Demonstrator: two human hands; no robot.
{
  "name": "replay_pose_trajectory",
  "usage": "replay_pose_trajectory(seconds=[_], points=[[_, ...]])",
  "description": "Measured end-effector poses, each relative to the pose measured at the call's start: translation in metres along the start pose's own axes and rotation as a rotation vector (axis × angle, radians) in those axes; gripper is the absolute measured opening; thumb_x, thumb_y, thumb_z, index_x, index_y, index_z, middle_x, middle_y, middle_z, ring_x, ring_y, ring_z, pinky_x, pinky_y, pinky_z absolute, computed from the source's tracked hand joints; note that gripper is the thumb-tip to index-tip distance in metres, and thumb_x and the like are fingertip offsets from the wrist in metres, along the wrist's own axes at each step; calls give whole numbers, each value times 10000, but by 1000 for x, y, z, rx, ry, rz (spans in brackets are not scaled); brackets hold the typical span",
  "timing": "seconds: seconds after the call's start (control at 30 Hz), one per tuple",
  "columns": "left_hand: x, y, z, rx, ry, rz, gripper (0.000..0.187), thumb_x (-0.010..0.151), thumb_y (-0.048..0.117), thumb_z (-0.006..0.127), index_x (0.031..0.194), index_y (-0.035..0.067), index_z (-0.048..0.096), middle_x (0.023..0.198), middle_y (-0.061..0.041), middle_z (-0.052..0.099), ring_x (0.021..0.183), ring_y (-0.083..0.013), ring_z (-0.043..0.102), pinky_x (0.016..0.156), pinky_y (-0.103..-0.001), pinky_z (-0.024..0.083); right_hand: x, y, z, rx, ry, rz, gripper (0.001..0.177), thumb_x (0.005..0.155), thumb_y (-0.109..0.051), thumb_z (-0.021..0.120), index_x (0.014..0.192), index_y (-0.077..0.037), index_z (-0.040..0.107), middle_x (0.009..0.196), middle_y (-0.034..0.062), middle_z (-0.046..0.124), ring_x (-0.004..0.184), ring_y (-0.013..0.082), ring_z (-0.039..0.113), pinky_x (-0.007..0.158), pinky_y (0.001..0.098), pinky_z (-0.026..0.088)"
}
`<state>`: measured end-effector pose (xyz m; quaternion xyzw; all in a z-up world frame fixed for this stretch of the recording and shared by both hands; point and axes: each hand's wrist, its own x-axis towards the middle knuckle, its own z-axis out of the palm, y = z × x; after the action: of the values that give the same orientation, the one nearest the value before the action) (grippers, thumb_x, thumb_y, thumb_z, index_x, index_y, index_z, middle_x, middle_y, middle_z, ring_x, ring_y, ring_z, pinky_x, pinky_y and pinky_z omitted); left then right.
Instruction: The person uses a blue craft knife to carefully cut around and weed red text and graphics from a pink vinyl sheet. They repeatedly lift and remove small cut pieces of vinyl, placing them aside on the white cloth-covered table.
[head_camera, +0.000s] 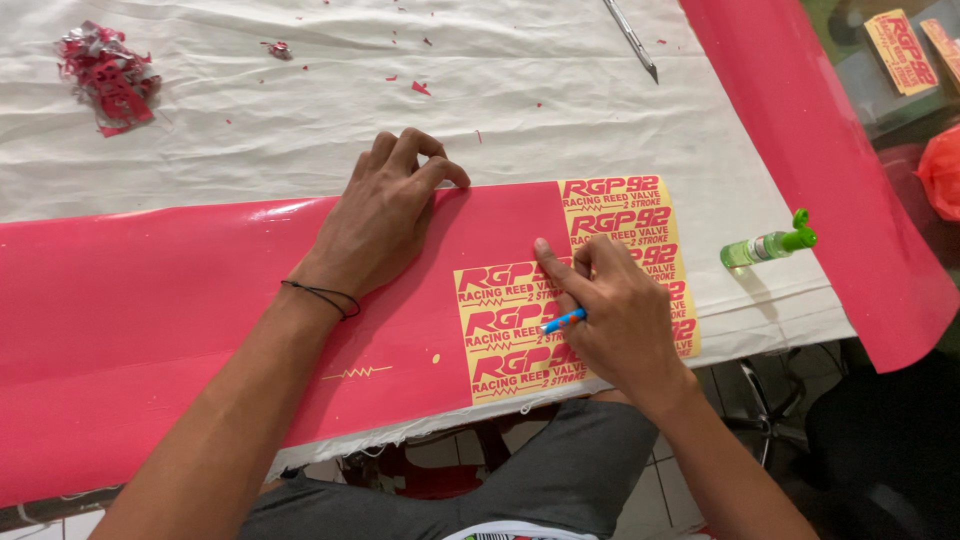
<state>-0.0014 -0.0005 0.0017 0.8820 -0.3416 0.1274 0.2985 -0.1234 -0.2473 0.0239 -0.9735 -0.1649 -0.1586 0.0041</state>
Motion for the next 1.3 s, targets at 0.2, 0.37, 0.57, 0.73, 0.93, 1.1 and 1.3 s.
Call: replay_pose_trajectory(seconds=[0.2,0.37,0.57,0.73,0.93,1.1,1.3], points=[[0,1,-2,7,-12,5,322,887,-45,540,1083,186,649,1092,-35,500,928,-231,469,774,-387,450,32,-53,6,192,36,-123,465,796,-139,643,1243,-262,680,844,24,428,736,226,528,575,353,510],[0,5,-6,16,-15,1,321,907,-58,530,1075,176,672,1072,-52,512,940,-238,486,763,-399,462,57,-6,17,83,-28,-28,509,819,-181,646,1309,-320,640,863,49,455,803,270,558,609,424,536],[-1,3,-3,29,16,-18,301,922,-35,545,1066,197,672,1067,-34,536,925,-235,503,775,-406,460,27,25,-1,-63,-87,65,480,899,-188,557,1348,-338,638,874,22,444,830,220,552,639,390,551],[-1,5,-3,50,28,-26,284,934,-27,551,1052,196,681,1060,-35,539,925,-216,494,803,-396,468,-3,22,-7,-133,-40,-42,437,890,-201,562,1291,-335,674,863,1,426,813,189,538,627,344,527],[-1,6,-4,31,-8,-4,294,945,-21,533,1081,197,676,1085,-34,536,964,-223,490,819,-403,473,14,-12,6,-41,73,-85,465,838,-195,596,1275,-333,677,840,-11,422,786,187,533,604,336,508],[1,2,-5,23,-6,18,328,906,-44,540,1113,165,685,1067,-60,533,938,-241,477,770,-410,485,48,-69,22,222,90,-204,541,692,-178,714,1229,-225,670,870,40,433,779,258,524,617,390,498],[0,-2,-7,-60,15,28,328,921,-78,498,1113,148,640,1078,-70,524,932,-263,500,783,-430,477,64,-7,13,78,43,9,389,823,-149,615,1184,-250,719,875,74,472,784,291,562,601,442,510]])
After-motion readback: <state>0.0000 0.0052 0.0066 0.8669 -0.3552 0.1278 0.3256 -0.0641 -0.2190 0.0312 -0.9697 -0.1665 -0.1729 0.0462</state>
